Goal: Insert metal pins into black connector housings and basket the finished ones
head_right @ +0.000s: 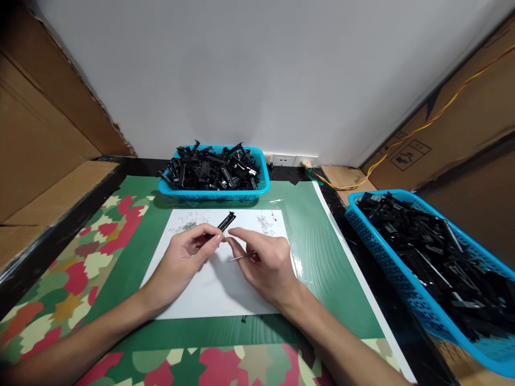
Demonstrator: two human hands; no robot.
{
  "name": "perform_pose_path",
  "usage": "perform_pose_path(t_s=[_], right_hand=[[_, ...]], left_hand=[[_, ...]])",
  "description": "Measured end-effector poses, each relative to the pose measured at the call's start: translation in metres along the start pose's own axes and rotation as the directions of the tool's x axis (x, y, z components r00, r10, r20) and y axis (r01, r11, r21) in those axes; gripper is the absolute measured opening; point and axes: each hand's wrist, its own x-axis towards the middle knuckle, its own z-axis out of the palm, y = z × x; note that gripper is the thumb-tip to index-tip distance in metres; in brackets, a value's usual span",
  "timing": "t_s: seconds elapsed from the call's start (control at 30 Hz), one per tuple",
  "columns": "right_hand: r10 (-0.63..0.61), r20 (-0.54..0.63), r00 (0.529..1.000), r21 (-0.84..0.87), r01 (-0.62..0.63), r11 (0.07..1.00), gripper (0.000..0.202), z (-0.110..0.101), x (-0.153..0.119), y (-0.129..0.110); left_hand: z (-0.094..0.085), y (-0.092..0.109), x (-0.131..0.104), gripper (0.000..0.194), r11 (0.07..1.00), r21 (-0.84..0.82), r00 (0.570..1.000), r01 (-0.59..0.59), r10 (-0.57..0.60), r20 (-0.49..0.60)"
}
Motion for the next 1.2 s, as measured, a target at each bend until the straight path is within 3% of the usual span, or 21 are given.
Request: perform_pose_path(t_s=[0.07,0.13,0.4,0.57,0.77,0.93,1.07,1.2], right_hand=[[-0.140,0.023,0.990,-0.126,0.142,0.982,0.018,0.002,-0.004,0.004],[-0.202,0.077,0.976,-0.191,0.213,0.958,0.020,0.002,-0.005,0.008],[-0.245,0.228,0.942,-0.278,0.304,0.911,0.022,-0.001,0.000,0.002],[-0.163,0.229,0.960,-0.187,0.208,0.960,0.024,-0.002,-0.002,0.005],[-0.065,0.131,0.989,-0.011,0.067,0.998,0.019,-0.007,0.002,-0.002],[0.041,0.119,0.992,0.104,-0.054,0.993,0.020,-0.010,0.008,-0.009],[0.053,0.137,0.989,0.155,-0.075,0.985,0.022,-0.009,0.007,-0.010],[0.103,0.153,0.983,0.157,-0.127,0.979,0.019,-0.007,0.006,-0.009]], left_hand=[[0.000,0.000,0.000,0.025,1.000,0.001,1.000,-0.004,0.004,-0.004],[0.000,-0.001,-0.001,0.026,1.000,0.013,1.000,-0.022,0.022,0.002],[-0.003,0.001,-0.003,0.030,0.991,0.105,0.996,-0.084,0.080,0.037],[-0.002,0.001,-0.005,0.031,0.982,0.158,0.993,-0.106,0.098,0.060],[-0.002,-0.002,-0.006,0.022,0.997,0.068,0.998,-0.042,0.040,0.039],[-0.002,-0.002,-0.007,0.019,0.980,0.146,0.989,-0.132,0.121,0.082],[-0.002,-0.001,-0.009,0.017,0.955,0.225,0.979,-0.194,0.175,0.104],[-0.003,0.005,-0.009,0.017,0.945,0.265,0.980,-0.192,0.170,0.103]])
